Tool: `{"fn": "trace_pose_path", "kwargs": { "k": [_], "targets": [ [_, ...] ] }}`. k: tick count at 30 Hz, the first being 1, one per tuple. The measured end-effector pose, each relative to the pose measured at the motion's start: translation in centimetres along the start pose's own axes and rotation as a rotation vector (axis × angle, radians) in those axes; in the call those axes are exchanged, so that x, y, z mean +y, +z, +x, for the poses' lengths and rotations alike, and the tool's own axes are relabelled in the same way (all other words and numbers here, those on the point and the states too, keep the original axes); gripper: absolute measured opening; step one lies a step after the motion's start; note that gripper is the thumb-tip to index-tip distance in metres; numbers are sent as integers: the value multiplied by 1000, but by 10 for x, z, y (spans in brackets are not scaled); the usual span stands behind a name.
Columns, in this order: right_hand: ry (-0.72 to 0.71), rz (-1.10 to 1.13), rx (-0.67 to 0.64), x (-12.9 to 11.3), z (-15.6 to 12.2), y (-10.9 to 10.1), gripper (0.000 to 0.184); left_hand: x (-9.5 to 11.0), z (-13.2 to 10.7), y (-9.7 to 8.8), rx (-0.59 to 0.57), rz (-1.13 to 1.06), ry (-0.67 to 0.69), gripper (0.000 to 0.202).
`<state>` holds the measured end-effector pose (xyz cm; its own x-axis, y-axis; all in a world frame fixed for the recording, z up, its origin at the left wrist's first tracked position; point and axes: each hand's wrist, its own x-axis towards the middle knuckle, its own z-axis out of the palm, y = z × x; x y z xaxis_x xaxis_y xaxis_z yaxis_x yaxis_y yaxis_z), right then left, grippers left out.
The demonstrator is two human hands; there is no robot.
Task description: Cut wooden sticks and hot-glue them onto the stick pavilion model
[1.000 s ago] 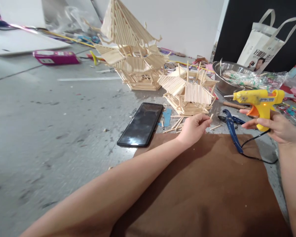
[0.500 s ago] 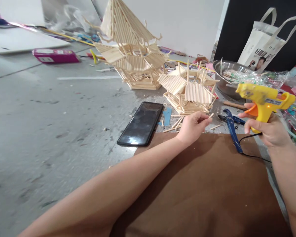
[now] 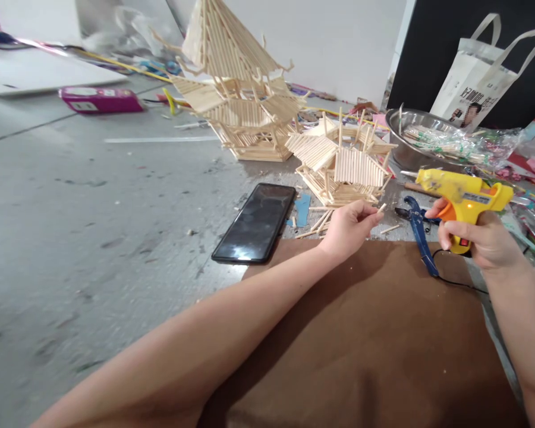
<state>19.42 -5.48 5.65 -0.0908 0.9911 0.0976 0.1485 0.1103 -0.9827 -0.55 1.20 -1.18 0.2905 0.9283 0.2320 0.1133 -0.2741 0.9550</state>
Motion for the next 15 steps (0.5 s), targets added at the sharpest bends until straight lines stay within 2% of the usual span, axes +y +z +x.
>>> {"fn": "trace_pose_path", "kwargs": {
  "k": [3,8,15],
  "targets": [
    [40,-82,-22,3,0,2,16,-1,1,0,12,-13,3,15],
    [142,-187,10,9,-1,3,24,-3,2,-1,26,-26,12,15],
    [176,-209,48,13,0,4,22,-3,2,0,21,-14,17,15]
  ]
}}
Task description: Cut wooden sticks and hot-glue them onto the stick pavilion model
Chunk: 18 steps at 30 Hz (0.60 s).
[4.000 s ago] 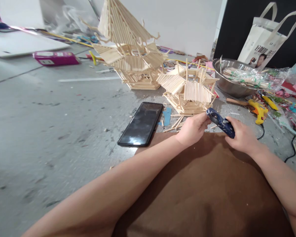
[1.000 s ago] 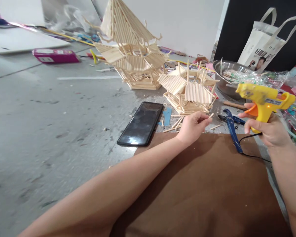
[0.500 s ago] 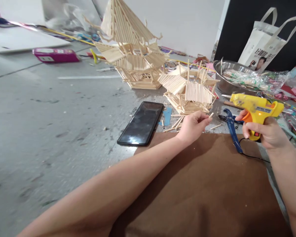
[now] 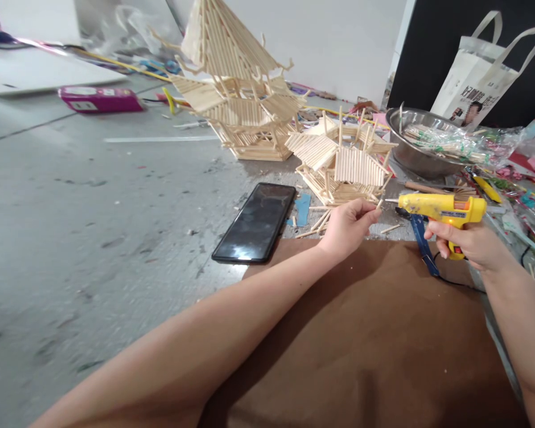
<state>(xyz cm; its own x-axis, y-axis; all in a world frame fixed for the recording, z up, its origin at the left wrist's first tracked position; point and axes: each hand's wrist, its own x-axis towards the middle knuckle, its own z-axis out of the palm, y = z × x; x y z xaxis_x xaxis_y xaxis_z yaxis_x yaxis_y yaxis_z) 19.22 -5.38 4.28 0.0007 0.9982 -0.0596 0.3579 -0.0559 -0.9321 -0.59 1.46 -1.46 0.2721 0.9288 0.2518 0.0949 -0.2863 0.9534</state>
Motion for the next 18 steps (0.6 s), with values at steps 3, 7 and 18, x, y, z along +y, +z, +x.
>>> {"fn": "trace_pose_path", "kwargs": {
  "k": [3,7,18],
  "targets": [
    [-4,6,5,1,1,1,21,0,-1,0,-10,18,19,15],
    [-11,8,0,0,0,3,23,0,-1,0,-15,32,31,16],
    [27,35,12,-1,0,4,23,1,-1,0,-24,32,20,14]
  ]
}}
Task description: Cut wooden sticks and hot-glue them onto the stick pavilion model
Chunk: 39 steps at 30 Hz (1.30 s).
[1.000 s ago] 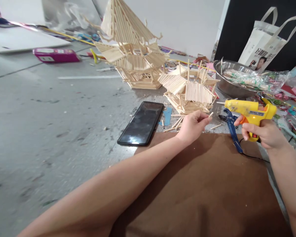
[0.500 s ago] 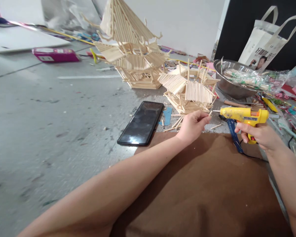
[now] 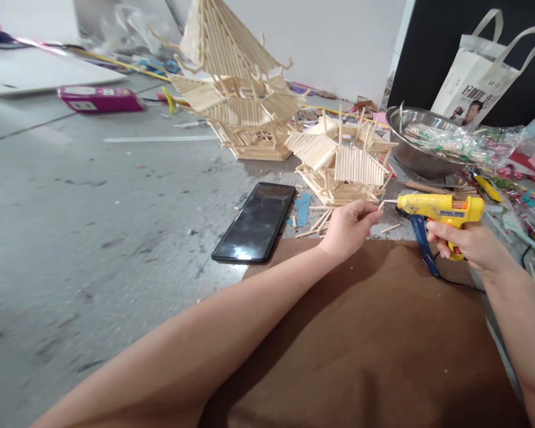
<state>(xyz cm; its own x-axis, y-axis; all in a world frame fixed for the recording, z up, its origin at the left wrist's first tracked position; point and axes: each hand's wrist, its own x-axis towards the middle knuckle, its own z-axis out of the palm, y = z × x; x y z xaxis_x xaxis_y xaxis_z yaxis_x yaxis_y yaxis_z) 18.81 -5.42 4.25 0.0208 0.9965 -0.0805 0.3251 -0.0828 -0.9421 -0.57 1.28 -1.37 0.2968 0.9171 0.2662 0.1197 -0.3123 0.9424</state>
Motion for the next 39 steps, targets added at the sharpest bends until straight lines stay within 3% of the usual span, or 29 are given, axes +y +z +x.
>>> {"fn": "trace_pose_path", "kwargs": {
  "k": [20,25,32,39],
  "targets": [
    [10,-23,6,4,2,0,24,-1,2,-1,9,6,27,15],
    [-6,-18,47,1,3,-1,26,-1,2,-1,16,-13,-10,15],
    [-88,94,207,-1,15,1,26,3,1,0,8,-51,-53,15],
    [-103,104,193,1,29,12,26,5,0,-1,11,-40,-80,15]
  ]
}}
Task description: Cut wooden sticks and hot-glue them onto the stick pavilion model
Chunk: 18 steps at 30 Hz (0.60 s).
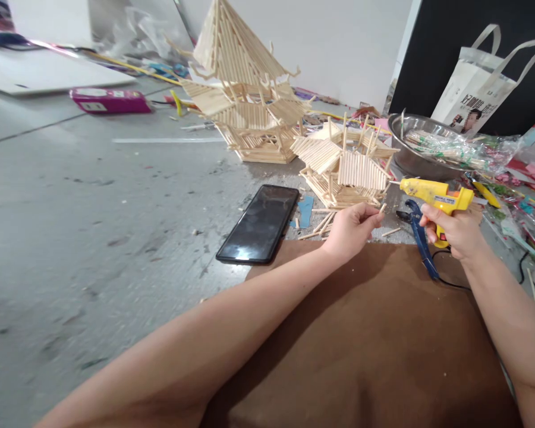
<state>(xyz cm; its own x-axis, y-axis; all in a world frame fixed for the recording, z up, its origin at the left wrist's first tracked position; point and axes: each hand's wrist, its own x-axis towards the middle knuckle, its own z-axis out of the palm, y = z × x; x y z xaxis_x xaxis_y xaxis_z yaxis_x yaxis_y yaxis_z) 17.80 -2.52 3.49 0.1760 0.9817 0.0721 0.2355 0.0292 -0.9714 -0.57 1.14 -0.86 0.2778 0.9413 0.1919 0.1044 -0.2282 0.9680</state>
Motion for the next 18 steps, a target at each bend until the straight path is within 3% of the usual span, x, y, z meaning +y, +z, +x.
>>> {"fn": "trace_pose_path", "kwargs": {
  "k": [18],
  "targets": [
    [40,8,4,-2,5,6,28,1,0,0,0,2,-19,15]
  ]
}}
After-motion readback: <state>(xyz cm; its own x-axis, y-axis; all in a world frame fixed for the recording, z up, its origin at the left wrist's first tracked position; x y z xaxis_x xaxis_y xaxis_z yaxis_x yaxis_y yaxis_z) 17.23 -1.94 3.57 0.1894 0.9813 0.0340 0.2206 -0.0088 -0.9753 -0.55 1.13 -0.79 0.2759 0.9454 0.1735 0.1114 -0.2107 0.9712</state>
